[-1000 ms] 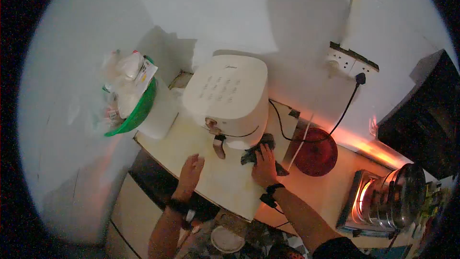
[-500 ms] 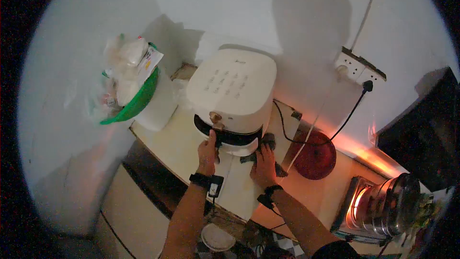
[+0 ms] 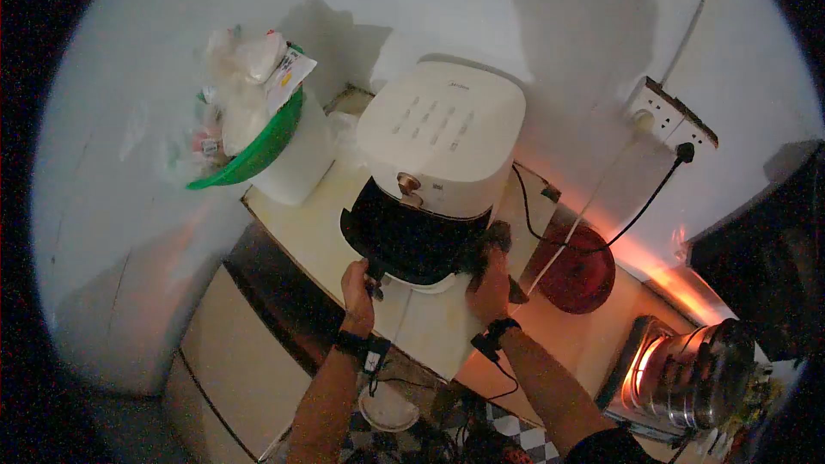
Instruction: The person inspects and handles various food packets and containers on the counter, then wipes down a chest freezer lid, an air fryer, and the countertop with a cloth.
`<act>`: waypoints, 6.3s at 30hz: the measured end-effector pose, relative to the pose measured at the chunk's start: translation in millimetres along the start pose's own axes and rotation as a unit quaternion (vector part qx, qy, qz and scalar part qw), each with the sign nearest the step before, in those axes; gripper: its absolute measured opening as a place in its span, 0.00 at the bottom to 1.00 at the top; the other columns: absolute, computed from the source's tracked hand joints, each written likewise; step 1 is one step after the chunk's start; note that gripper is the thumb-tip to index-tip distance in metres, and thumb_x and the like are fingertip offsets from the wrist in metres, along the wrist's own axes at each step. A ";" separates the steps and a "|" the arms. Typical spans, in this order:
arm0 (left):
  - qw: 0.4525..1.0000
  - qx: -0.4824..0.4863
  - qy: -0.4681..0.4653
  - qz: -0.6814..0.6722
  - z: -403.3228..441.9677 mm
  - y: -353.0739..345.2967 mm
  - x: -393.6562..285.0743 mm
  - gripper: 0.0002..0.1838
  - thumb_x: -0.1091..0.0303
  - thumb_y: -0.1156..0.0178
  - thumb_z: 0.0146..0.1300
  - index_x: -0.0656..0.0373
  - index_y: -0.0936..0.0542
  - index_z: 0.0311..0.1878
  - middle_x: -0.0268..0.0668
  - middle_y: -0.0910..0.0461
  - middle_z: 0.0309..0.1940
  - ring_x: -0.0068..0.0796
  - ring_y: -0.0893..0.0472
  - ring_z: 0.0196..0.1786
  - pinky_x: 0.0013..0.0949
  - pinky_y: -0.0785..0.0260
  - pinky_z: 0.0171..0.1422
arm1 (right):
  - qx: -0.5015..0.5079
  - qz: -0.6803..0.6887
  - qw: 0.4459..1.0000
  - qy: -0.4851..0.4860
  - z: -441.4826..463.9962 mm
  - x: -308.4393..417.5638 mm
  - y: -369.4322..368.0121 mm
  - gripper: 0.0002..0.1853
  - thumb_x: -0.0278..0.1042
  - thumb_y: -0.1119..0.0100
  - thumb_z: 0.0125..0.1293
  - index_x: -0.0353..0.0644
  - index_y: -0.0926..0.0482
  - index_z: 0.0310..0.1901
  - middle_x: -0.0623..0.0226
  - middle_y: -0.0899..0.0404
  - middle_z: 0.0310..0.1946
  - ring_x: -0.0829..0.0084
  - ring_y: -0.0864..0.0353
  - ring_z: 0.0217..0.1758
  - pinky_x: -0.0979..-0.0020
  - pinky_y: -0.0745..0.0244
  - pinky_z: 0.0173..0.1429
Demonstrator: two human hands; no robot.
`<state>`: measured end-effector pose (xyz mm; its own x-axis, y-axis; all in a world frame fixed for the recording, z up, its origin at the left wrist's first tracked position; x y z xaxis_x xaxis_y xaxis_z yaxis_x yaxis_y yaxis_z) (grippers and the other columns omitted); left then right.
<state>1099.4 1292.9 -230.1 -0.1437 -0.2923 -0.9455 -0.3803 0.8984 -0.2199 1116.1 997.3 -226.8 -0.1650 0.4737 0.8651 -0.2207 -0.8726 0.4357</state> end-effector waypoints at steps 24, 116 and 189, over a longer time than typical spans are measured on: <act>0.885 -0.119 -0.365 0.264 31.5 -127.8 -135.6 0.24 0.59 0.39 0.68 0.64 0.29 0.60 0.46 0.27 0.52 0.44 0.28 0.61 0.45 0.38 0.70 | 0.010 0.306 0.943 -0.128 6.1 -3.1 23.6 0.42 0.16 0.49 0.54 0.29 0.43 0.76 0.40 0.37 0.72 0.41 0.38 0.78 0.53 0.45 0.84; 0.985 0.129 -0.061 0.093 77.2 -120.4 -174.2 0.38 0.42 0.43 0.74 0.59 0.34 0.77 0.37 0.27 0.69 0.34 0.27 0.68 0.43 0.33 0.69 | 0.155 0.069 0.985 0.041 -107.8 44.7 -24.2 0.29 0.39 0.25 0.47 0.47 0.17 0.54 0.42 0.30 0.67 0.40 0.27 0.68 0.42 0.29 0.69; 0.954 -0.006 -0.197 0.227 -91.6 -114.3 -131.3 0.49 0.58 0.26 0.62 0.77 0.44 0.74 0.59 0.38 0.70 0.56 0.36 0.74 0.48 0.42 0.79 | 0.273 -0.205 0.898 0.278 181.0 184.4 101.9 0.39 0.34 0.40 0.69 0.34 0.45 0.77 0.35 0.30 0.67 0.41 0.28 0.72 0.55 0.35 0.77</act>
<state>1078.1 1198.5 -58.8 0.0574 0.2741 -0.9600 -0.3707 0.8987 0.2344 1237.2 974.2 22.1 -0.6650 0.6223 0.4129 0.1063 -0.4684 0.8771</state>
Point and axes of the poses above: each hand's wrist, its own z-axis towards the middle knuckle, its own y-axis out of the back of the hand, x = y × z, the point moved 6 cm from there along z, towards the middle knuckle
